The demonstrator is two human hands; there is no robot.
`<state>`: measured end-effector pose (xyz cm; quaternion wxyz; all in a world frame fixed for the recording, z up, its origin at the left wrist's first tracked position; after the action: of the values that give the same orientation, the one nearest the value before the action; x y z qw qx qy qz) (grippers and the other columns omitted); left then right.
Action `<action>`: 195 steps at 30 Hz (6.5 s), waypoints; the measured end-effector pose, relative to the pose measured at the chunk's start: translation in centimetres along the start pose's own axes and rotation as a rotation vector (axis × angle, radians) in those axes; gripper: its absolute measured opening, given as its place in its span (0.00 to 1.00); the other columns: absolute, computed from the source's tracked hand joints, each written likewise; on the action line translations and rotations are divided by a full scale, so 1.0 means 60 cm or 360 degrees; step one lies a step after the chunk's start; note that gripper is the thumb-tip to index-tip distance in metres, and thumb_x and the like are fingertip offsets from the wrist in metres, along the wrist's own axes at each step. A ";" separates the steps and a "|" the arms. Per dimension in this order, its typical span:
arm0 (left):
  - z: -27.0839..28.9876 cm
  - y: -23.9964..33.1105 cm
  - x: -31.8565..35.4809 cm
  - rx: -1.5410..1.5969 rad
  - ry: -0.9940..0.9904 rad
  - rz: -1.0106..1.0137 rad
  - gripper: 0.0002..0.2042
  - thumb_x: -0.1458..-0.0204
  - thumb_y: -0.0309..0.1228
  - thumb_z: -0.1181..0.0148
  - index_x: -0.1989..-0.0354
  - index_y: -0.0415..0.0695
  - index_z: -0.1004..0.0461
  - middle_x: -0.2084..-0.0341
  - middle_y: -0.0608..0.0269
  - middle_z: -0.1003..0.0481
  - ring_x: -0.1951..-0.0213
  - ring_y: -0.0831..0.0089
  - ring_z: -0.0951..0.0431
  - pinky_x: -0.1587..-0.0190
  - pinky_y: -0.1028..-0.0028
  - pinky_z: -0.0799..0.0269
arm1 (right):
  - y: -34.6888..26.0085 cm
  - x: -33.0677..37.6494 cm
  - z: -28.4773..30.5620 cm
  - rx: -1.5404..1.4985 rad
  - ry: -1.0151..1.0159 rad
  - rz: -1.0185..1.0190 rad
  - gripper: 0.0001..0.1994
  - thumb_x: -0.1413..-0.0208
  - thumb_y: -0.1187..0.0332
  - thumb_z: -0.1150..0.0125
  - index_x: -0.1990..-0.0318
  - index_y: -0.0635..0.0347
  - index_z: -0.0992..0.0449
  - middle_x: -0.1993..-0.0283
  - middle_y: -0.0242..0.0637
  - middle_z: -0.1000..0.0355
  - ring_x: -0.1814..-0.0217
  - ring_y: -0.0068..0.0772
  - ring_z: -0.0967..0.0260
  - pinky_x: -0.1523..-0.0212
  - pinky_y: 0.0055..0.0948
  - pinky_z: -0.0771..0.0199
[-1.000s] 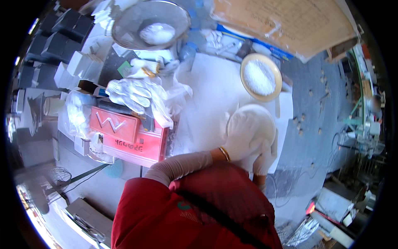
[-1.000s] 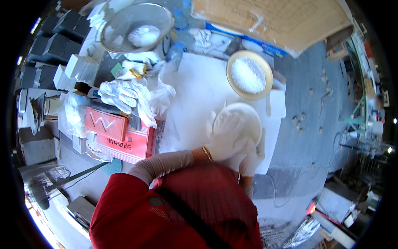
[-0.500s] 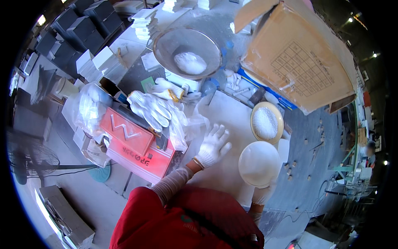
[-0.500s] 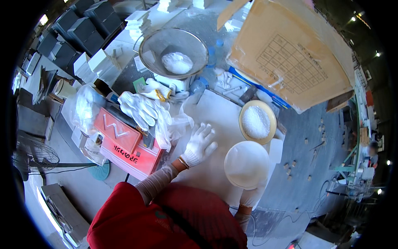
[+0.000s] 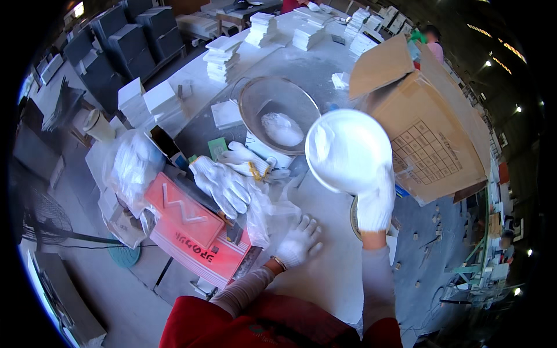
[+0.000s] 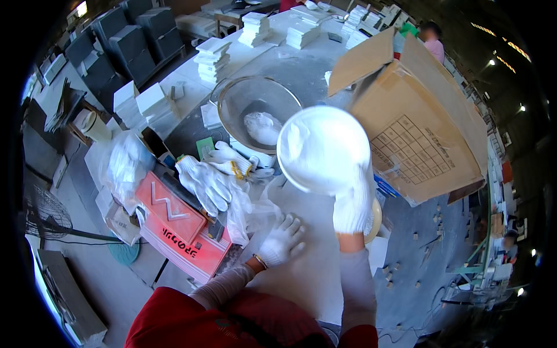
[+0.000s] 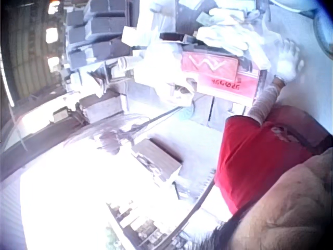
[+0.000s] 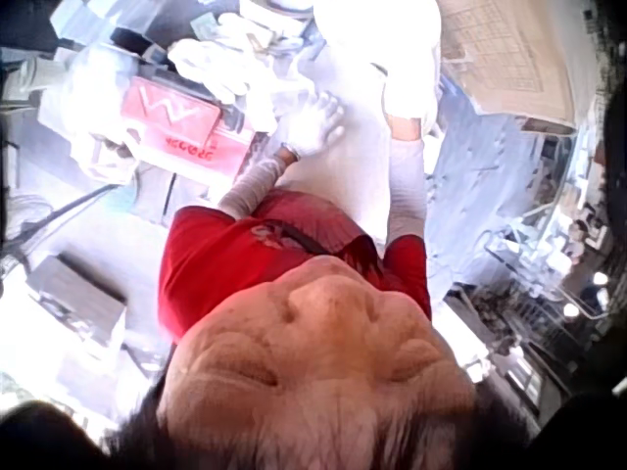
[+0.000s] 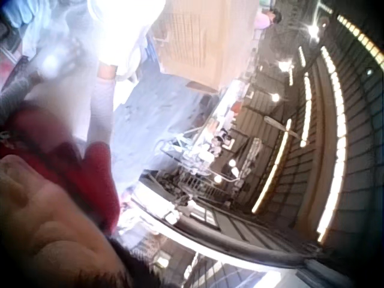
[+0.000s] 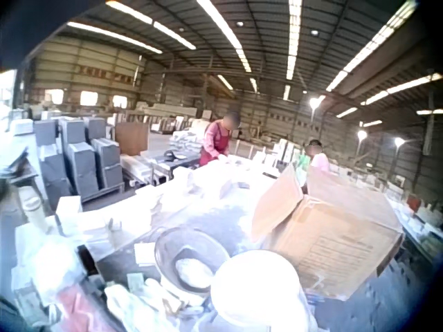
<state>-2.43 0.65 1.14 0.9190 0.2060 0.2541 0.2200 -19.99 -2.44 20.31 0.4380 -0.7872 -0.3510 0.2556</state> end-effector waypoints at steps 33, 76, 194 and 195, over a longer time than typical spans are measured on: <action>-0.009 0.000 0.002 0.0132 -0.0023 0.0128 0.22 0.36 0.42 0.40 0.45 0.35 0.20 0.35 0.38 0.29 0.30 0.38 0.34 0.25 0.40 0.44 | 0.110 -0.210 -0.208 0.1710 -0.1216 0.1574 0.27 0.46 0.67 0.28 0.35 0.43 0.17 0.47 0.43 0.21 0.53 0.53 0.23 0.50 0.46 0.22; -0.007 0.002 0.000 0.0004 0.0078 0.0045 0.22 0.39 0.40 0.39 0.44 0.36 0.23 0.40 0.40 0.27 0.33 0.39 0.32 0.26 0.39 0.43 | 0.097 -0.177 -0.114 0.1753 -0.0523 0.1575 0.30 0.41 0.64 0.25 0.31 0.54 0.22 0.39 0.52 0.22 0.43 0.55 0.21 0.42 0.46 0.22; -0.044 0.063 0.013 0.0302 -0.0648 -0.0915 0.29 0.39 0.43 0.40 0.33 0.37 0.28 0.33 0.43 0.29 0.26 0.42 0.38 0.20 0.43 0.51 | 0.008 0.441 0.354 0.0827 0.1106 0.0087 0.33 0.28 0.67 0.41 0.20 0.70 0.40 0.21 0.45 0.35 0.22 0.37 0.35 0.25 0.36 0.34; -0.034 0.051 0.023 0.0420 -0.0642 -0.0860 0.30 0.39 0.43 0.40 0.32 0.37 0.29 0.32 0.42 0.30 0.25 0.41 0.38 0.20 0.42 0.51 | 0.003 0.436 0.346 0.0873 0.1072 0.0083 0.33 0.28 0.66 0.40 0.20 0.70 0.40 0.21 0.45 0.35 0.22 0.38 0.35 0.25 0.37 0.34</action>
<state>-3.43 4.41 0.54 0.9411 0.2876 0.1390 -0.1106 -18.37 28.41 7.57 0.7144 -0.6897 -0.0876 0.0793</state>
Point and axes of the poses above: each hand's wrist, its own x-axis away from the middle knuckle, its own z-axis out of the back of the hand, y = z × x, the point moved 1 cm from there along -x, towards the middle knuckle
